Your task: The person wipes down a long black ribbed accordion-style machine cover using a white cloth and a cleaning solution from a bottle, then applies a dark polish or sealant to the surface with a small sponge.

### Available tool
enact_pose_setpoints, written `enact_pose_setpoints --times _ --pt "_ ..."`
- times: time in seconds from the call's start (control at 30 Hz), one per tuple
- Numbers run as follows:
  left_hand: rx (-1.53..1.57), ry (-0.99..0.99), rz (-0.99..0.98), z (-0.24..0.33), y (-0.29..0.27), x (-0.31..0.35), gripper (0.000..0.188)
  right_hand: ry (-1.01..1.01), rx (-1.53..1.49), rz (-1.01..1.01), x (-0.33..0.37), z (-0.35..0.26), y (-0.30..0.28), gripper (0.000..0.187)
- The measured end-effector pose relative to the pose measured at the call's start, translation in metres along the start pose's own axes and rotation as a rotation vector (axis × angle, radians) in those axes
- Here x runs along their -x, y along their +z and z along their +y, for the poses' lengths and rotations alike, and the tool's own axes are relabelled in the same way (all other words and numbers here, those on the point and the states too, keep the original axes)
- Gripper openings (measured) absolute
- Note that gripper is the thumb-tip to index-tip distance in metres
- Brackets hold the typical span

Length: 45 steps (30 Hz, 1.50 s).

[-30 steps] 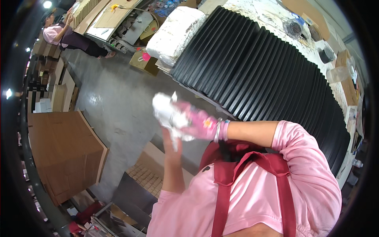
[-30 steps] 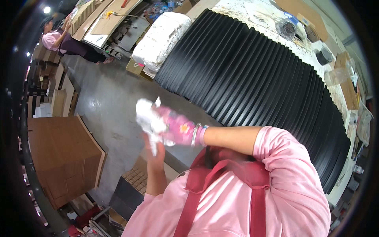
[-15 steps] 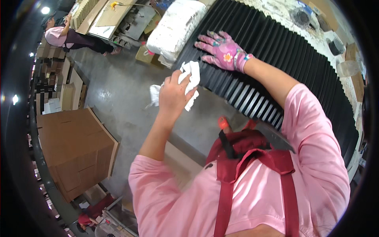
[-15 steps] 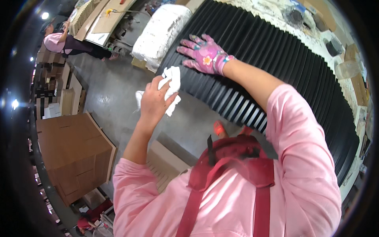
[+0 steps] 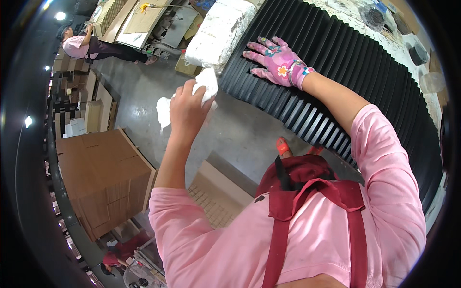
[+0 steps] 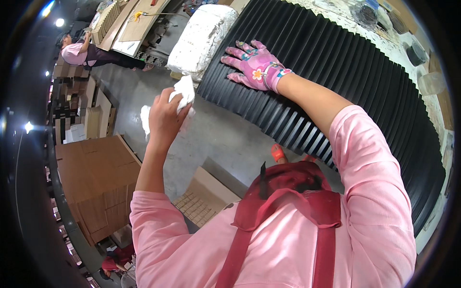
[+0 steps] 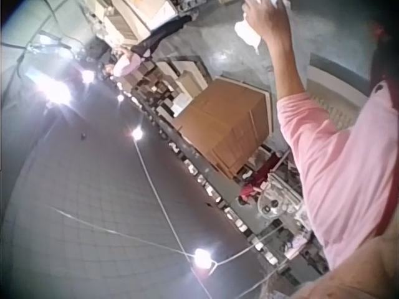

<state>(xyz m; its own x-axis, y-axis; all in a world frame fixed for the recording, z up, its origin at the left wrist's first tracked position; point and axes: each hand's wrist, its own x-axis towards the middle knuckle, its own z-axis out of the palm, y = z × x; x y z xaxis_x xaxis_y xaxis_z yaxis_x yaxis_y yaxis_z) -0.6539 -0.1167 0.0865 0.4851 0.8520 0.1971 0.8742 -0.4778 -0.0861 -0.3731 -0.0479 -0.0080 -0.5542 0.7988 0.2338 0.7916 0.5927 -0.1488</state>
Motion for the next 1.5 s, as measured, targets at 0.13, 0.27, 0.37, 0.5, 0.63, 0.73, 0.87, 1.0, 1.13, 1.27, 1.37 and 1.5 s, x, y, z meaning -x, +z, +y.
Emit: enact_pose_setpoints --times 0.13,0.27,0.37,0.5,0.63,0.73,0.87,1.0,1.13,1.27,1.37,1.5 --pt "-0.012 0.096 -0.110 0.008 0.024 -0.006 0.041 0.000 0.006 0.008 -0.001 -0.003 0.003 0.056" --pt "0.018 0.036 -0.185 0.003 0.030 -0.002 0.046 0.011 0.011 0.011 0.000 -0.003 0.002 0.055" --pt "-0.065 0.054 -0.426 -0.019 0.020 0.017 0.035 0.014 0.008 0.006 0.000 -0.003 0.000 0.055" --pt "-0.053 -0.054 -0.336 -0.024 0.007 0.018 0.029 0.022 0.007 0.004 0.001 -0.002 0.000 0.055" --pt "0.054 -0.012 -0.177 0.000 0.020 0.001 0.037 0.019 0.018 0.001 -0.002 -0.003 0.000 0.054" --pt "0.082 0.006 -0.222 -0.008 0.023 0.014 0.030 0.009 0.016 0.022 -0.003 -0.002 0.004 0.054" --pt "0.022 -0.089 -0.416 -0.021 0.015 0.041 0.026 0.013 0.019 0.032 0.001 -0.001 0.006 0.053" --pt "0.119 -0.077 -0.142 0.002 0.012 0.025 0.030 0.020 0.038 0.032 0.002 0.001 0.007 0.054" --pt "0.098 -0.061 -0.156 0.009 0.031 0.020 0.026 0.003 0.020 0.028 -0.002 -0.006 0.006 0.054" --pt "0.052 -0.064 -0.351 0.008 0.012 0.035 0.020 -0.007 0.018 0.101 0.001 0.002 0.009 0.052" --pt "0.156 -0.052 -0.319 0.043 -0.014 0.035 0.021 0.026 -0.104 0.076 0.000 0.006 0.010 0.051" --pt "0.329 0.165 -0.147 0.092 -0.021 0.009 0.035 0.083 -0.081 0.103 0.030 0.017 -0.018 0.052"
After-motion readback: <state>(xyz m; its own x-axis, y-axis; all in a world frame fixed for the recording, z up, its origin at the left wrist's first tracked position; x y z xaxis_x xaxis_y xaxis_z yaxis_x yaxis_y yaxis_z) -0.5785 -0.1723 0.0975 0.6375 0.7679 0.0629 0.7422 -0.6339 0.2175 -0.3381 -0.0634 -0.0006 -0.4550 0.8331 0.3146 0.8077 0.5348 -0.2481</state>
